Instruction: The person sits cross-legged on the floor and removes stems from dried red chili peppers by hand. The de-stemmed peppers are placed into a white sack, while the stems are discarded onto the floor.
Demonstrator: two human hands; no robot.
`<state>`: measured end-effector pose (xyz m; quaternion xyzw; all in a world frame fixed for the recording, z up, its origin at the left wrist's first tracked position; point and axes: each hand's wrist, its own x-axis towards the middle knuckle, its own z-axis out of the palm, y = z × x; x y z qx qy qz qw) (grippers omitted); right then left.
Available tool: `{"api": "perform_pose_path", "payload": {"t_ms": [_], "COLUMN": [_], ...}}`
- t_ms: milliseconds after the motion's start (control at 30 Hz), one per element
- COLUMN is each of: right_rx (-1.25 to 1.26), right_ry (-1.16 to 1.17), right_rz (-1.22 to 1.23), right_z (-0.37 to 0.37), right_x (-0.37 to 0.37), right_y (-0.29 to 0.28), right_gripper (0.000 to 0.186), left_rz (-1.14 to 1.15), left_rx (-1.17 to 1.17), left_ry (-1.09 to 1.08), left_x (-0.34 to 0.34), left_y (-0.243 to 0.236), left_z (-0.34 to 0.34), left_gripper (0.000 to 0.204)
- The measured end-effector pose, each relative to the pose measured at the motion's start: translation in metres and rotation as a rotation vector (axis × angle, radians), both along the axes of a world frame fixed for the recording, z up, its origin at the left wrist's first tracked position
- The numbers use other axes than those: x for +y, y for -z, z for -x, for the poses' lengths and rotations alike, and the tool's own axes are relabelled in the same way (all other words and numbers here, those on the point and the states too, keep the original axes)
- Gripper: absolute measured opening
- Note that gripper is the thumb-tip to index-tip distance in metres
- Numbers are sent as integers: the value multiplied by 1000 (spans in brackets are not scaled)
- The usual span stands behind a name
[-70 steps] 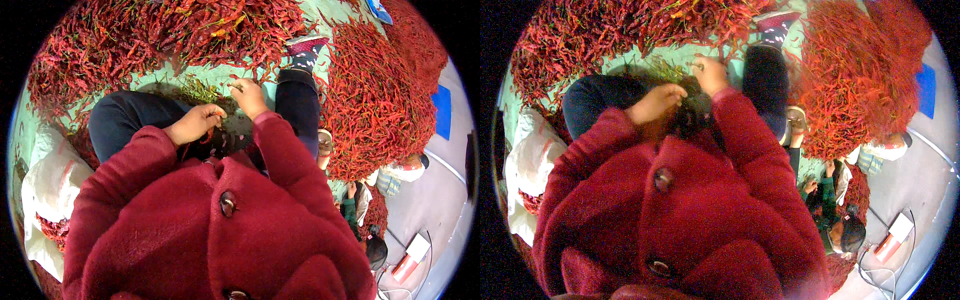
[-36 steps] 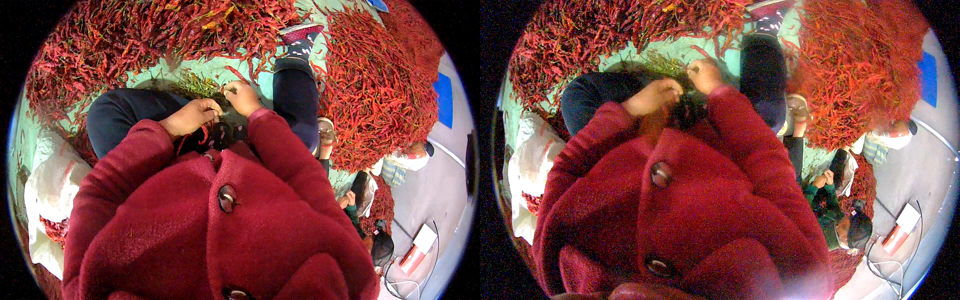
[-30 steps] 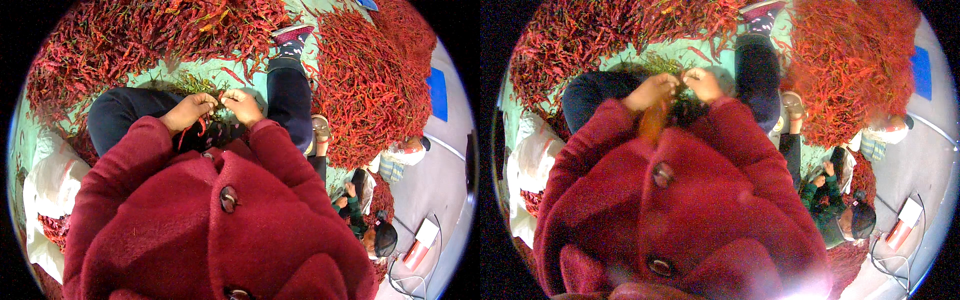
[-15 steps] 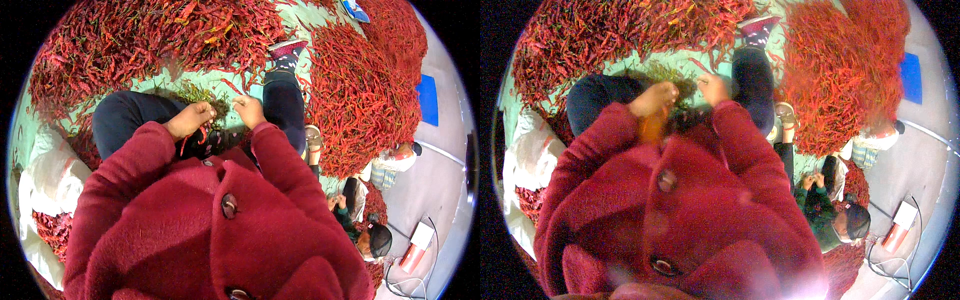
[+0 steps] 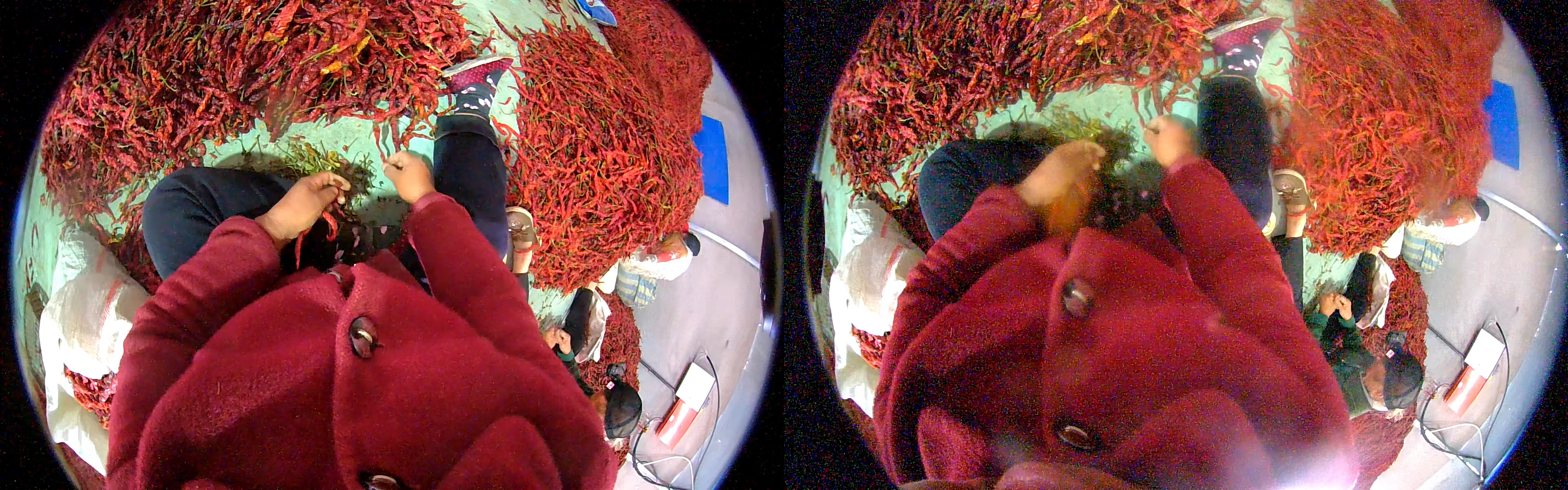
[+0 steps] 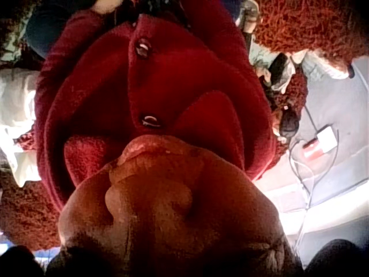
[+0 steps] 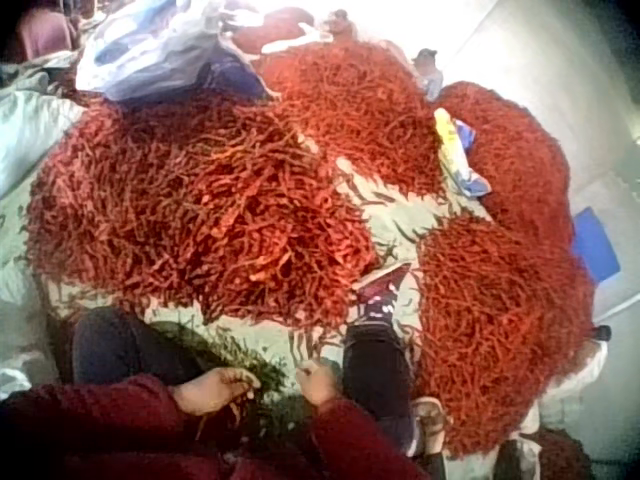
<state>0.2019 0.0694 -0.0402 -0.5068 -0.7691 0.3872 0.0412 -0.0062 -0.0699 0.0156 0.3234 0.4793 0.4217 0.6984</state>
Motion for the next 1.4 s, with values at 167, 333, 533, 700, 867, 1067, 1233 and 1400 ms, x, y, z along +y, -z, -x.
{"api": "perform_pose_path", "payload": {"t_ms": [167, 333, 533, 700, 867, 1067, 1233, 1400], "right_rx": [343, 351, 307, 279, 240, 244, 359, 660], "right_ry": [5, -198, -310, -113, -181, -156, 53, 227], "right_rz": [660, 582, 498, 251, 142, 128, 685, 1012], "right_z": [12, 16, 21, 32, 34, 33, 34, 30], "right_x": [-62, -94, -97, -87, -83, -82, -74, -52], "right_y": [-71, -71, -85, -117, -117, -108, -112, -102], "right_gripper": [18, 16, 21, 22, 22, 23, 17, 20], "left_rz": [88, -25, -52, -227, -252, -190, -196, -369], "left_rx": [-14, 21, 93, 32, 41, 25, -38, 394], "left_ry": [-97, -52, -49, 167, 258, 276, 180, 193], "left_x": [-2, -4, -11, -13, -15, -15, -17, -15], "left_y": [7, -16, -18, -2, -1, -25, -17, 5], "left_z": [5, 0, 1, 1, -4, -2, -8, -8], "left_gripper": [21, 26, 20, 16, 17, 16, 15, 14]}}
